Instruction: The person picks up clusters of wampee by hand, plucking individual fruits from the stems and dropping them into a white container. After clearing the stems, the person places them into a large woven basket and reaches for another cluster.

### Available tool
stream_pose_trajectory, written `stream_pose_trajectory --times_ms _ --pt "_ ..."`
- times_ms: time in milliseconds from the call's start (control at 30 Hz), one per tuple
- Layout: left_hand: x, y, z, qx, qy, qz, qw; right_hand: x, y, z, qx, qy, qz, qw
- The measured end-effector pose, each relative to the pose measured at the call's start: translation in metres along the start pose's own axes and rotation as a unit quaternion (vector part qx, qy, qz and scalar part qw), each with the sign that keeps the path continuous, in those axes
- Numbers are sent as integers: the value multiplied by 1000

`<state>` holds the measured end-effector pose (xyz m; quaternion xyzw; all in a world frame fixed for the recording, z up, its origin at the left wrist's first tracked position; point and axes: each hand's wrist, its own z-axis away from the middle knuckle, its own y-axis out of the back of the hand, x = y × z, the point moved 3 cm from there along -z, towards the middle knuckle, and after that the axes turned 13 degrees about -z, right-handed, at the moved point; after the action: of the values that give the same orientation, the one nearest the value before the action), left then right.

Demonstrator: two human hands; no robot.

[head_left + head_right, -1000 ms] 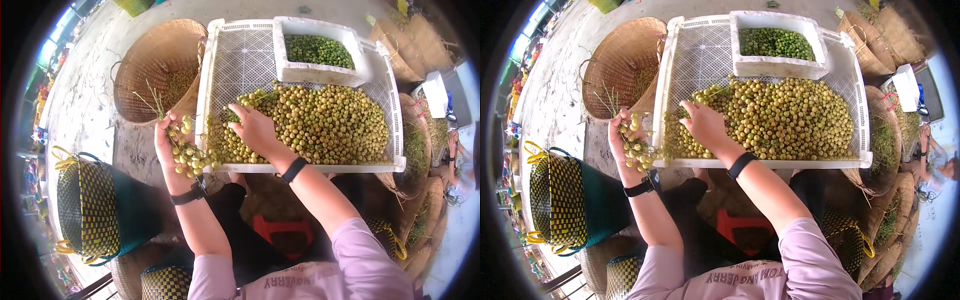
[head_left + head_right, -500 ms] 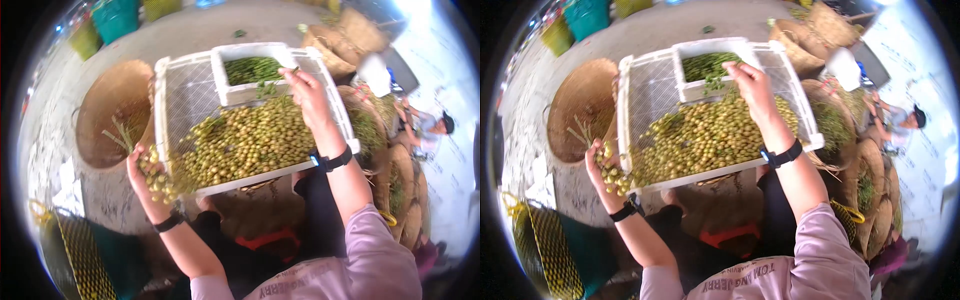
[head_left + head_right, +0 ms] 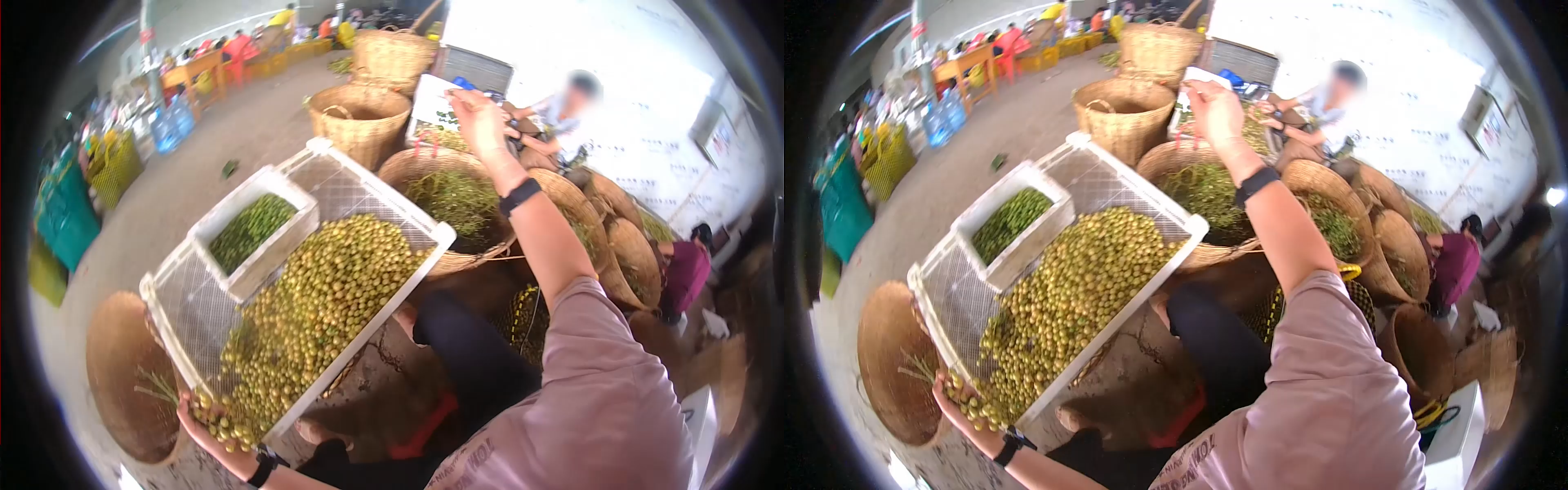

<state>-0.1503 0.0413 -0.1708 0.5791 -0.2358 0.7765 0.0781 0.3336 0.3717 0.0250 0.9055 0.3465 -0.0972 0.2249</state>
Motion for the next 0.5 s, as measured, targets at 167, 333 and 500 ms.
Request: stream_pose_trajectory --times_ms 167,333,500 --pt "-6 -13 1 -72 1 45 996 7 34 5 -13 16 102 995" --pt "1 -38 40 -64 -22 -1 998 1 42 11 3 25 84 996" --pt "-7 -57 38 -61 21 -19 998 -1 30 18 -19 29 55 998"
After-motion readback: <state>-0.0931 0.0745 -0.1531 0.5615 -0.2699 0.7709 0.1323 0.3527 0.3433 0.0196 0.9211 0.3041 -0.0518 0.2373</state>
